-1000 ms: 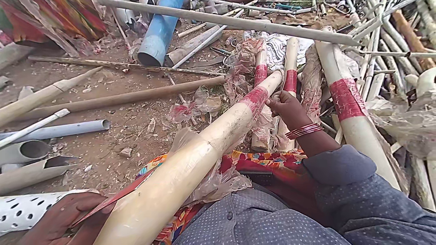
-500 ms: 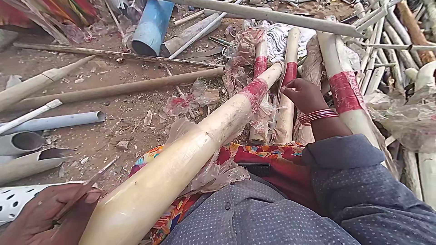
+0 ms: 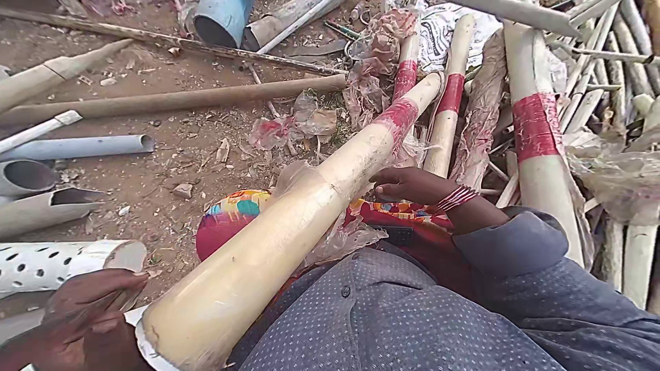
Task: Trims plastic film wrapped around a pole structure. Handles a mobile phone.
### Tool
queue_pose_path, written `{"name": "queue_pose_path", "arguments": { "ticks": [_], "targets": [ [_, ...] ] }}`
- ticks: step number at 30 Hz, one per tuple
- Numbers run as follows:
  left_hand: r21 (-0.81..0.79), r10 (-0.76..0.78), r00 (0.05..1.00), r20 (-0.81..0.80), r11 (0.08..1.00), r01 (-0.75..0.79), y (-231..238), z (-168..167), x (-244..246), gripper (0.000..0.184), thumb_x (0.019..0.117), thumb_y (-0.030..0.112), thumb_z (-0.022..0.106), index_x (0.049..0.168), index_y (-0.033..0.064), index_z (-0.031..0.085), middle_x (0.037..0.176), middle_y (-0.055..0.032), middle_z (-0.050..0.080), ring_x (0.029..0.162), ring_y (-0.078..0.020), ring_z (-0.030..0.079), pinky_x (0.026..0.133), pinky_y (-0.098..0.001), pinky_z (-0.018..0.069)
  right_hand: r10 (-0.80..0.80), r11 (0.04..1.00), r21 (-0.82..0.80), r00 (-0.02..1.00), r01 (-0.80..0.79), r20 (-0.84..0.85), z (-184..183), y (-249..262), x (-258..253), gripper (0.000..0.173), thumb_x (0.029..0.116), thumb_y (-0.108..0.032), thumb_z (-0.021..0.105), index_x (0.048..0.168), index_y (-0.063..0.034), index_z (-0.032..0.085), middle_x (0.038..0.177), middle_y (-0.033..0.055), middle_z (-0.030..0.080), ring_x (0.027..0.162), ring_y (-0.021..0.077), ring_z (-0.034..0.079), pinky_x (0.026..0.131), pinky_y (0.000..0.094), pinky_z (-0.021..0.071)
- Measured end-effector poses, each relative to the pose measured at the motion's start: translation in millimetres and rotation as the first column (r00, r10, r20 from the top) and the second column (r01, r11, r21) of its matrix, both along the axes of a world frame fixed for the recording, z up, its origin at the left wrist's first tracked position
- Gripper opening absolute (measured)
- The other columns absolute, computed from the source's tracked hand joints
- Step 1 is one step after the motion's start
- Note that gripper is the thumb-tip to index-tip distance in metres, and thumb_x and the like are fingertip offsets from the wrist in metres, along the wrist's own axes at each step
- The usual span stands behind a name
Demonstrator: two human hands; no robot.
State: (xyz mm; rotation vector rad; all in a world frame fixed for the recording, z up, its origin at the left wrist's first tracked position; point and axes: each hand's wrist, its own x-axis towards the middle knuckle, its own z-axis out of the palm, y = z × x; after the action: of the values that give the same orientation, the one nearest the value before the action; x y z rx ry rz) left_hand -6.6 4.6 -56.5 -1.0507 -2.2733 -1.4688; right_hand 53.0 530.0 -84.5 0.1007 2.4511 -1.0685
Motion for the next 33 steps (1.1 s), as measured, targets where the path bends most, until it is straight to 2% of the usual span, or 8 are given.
{"name": "queue_pose_path", "arguments": {
  "ticks": [5,9,19,21,24,28,30,33],
  "targets": [
    [-0.097,-0.011,0.992,0.128,0.995,0.024,17,-17,40,0.032,0.1017,0.053,0.054,0.121,0.0312,0.067,0.114,0.0258,0.062,0.108,0.0111,0.056,0.093,-0.0105,0.0449,-0.111,0.994,0.006,0.986,0.111,0.122,-6,-26,4,0.035,0.1015,-0.032,0.067,0.116,-0.0004,0.067,0.097,0.0145,0.07,0.084,0.0243,0.067,0.084,0.0482,0.053],
    [-0.102,0.115,0.99,0.076,0.989,-0.107,19,-39,63,0.02,0.1074,0.027,0.048,0.117,0.0218,0.065,0.108,0.0181,0.063,0.104,0.0109,0.057,0.094,-0.0107,0.0447,-0.222,0.973,-0.033,0.962,0.23,0.157,-11,-36,6,0.037,0.0984,-0.024,0.072,0.12,0.0022,0.06,0.1,0.0147,0.071,0.085,0.0208,0.07,0.086,0.0414,0.0563],
    [0.057,0.025,0.975,-0.222,0.998,-0.013,54,-30,41,0.015,0.1054,0.021,0.052,0.102,0.0125,0.064,0.099,0.0072,0.058,0.101,0.0023,0.056,0.092,-0.0145,0.0442,-0.3,0.919,-0.214,0.939,0.332,0.169,-23,-27,5,0.019,0.1044,-0.011,0.059,0.118,0.0024,0.059,0.101,0.0132,0.069,0.084,0.0146,0.067,0.079,0.0335,0.0565],
    [0.067,0.054,0.974,-0.219,0.997,-0.04,54,-28,40,0.014,0.1047,0.02,0.054,0.104,0.0129,0.066,0.101,0.0093,0.061,0.103,0.0039,0.057,0.093,-0.0143,0.0453,-0.227,0.965,-0.093,0.958,0.246,0.175,-29,-17,3,0.019,0.1066,-0.013,0.055,0.118,-0.0007,0.064,0.105,0.0123,0.069,0.088,0.0168,0.067,0.083,0.0367,0.0547],
    [0.088,0.126,0.962,-0.241,0.99,-0.108,57,-16,29,0.015,0.1042,0.022,0.055,0.105,0.0157,0.069,0.104,0.0127,0.064,0.105,0.0049,0.059,0.094,-0.0145,0.0465,0.003,0.994,0.101,0.968,-0.03,0.253,-50,-4,3,0.034,0.1092,-0.023,0.052,0.128,0.0002,0.067,0.128,0.0239,0.066,0.122,0.0391,0.062,0.106,0.0619,0.0416],
    [0.263,0.149,0.98,-0.131,0.958,-0.111,59,1,-9,0.017,0.1011,0.006,0.053,0.096,0.0053,0.069,0.097,0.0053,0.069,0.098,0.0002,0.063,0.091,-0.0187,0.051,0.26,0.935,0.117,0.873,-0.333,0.413,-53,-39,20,0.047,0.113,-0.031,0.038,0.143,-0.0006,0.057,0.141,0.0254,0.059,0.134,0.0417,0.054,0.112,0.0615,0.0371],
    [0.39,0.13,0.991,-0.03,0.914,-0.108,49,-4,-39,0.015,0.1043,0.012,0.05,0.104,0.0102,0.065,0.099,0.0058,0.069,0.096,-0.0043,0.066,0.089,-0.0256,0.0539,0.357,0.876,0.139,0.813,-0.463,0.461,-18,-76,25,0.04,0.1126,-0.015,0.037,0.138,0.0106,0.053,0.137,0.0329,0.056,0.131,0.0463,0.053,0.109,0.0607,0.037],
    [0.321,0.396,0.918,-0.006,0.871,-0.373,45,3,-74,0.016,0.1022,0.019,0.063,0.111,0.0055,0.066,0.1,0.0021,0.07,0.094,-0.0069,0.069,0.088,-0.0305,0.0576,0.219,0.936,0.202,0.927,-0.288,0.305,-8,-94,37,0.038,0.1082,-0.026,0.05,0.113,0.0075,0.066,0.109,0.0278,0.067,0.104,0.0399,0.066,0.089,0.0572,0.0496]
  ]
}}
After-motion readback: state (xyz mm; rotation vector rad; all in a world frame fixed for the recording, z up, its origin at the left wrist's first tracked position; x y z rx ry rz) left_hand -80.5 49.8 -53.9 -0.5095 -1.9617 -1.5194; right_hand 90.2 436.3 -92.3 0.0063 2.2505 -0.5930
